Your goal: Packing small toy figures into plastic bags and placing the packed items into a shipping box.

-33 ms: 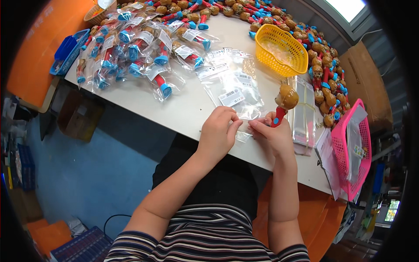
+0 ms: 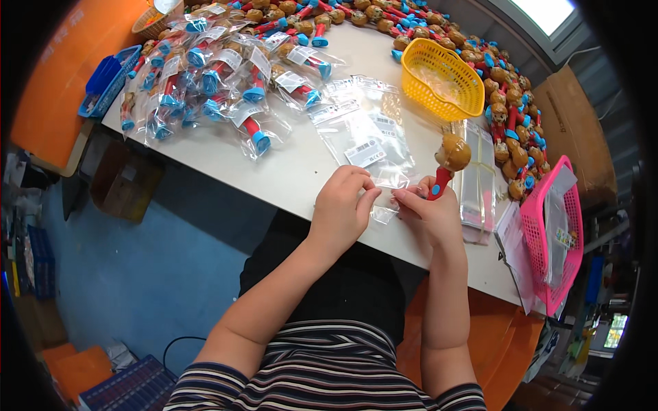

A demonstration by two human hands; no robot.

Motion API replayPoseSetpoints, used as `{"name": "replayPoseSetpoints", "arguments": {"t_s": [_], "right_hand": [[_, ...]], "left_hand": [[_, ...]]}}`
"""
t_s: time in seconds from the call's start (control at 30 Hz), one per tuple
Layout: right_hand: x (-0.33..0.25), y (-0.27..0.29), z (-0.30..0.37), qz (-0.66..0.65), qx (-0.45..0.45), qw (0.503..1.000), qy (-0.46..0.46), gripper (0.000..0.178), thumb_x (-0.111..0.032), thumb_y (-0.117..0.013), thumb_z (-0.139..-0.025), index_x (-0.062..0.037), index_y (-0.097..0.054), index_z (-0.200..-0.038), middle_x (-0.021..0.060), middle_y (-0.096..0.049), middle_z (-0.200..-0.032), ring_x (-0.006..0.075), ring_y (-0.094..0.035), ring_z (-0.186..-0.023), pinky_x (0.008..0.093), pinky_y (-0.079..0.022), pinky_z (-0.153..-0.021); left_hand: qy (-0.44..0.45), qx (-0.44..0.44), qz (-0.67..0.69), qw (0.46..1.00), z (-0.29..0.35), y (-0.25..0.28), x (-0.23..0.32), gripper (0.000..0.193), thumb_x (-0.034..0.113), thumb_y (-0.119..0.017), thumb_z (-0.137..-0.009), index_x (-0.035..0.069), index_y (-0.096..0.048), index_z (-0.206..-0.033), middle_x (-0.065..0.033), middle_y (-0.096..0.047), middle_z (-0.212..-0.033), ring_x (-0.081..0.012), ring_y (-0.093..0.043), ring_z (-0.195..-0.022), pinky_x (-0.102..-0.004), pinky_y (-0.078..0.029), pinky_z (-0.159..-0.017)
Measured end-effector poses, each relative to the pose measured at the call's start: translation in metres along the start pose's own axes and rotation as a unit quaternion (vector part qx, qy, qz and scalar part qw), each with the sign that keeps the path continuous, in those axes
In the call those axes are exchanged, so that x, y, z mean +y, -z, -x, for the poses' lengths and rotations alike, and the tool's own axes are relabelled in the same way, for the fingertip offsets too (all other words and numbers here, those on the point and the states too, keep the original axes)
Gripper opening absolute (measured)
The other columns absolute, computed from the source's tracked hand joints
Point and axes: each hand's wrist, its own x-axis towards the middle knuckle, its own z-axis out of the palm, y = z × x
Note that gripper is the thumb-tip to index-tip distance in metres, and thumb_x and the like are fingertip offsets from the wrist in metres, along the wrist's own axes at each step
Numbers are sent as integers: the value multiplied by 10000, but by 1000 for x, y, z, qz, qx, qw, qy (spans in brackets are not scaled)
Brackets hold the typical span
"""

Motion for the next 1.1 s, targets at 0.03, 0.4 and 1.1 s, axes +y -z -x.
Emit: {"name": "replayPoseSetpoints", "arguments": {"t_s": [0.03, 0.4, 1.1], "right_hand": [[-2, -1, 0, 0, 0, 1000, 1, 348, -2, -739, -807, -105, -408, -773, 129, -680, -861, 192, -679, -769, 292, -563, -639], [-9, -5, 16, -73, -15, 996, -44, 340, 51, -688, -806, -108, -391, -760, 191, -699, -969, 187, -681, -763, 308, -604, -690], [8, 41, 11, -24, 50, 998, 43, 359, -18, -736, -810, -105, -396, -737, 86, -660, -804, 146, -665, -758, 241, -540, -663]], "left_hand": [[-53, 13, -24, 998, -3, 2, 2, 129, 68, -733, -790, 8, -637, -851, -156, -644, -1041, -319, -634, -959, -365, -514, -820], [-105, -24, -122, 987, 3, 2, 10, 125, 27, -676, -773, 11, -633, -889, -123, -658, -861, -319, -636, -836, -379, -514, -738], [24, -58, -40, 997, -10, -42, 42, 109, 8, -637, -808, -6, -696, -899, -139, -687, -910, -263, -675, -762, -312, -525, -709]]}}
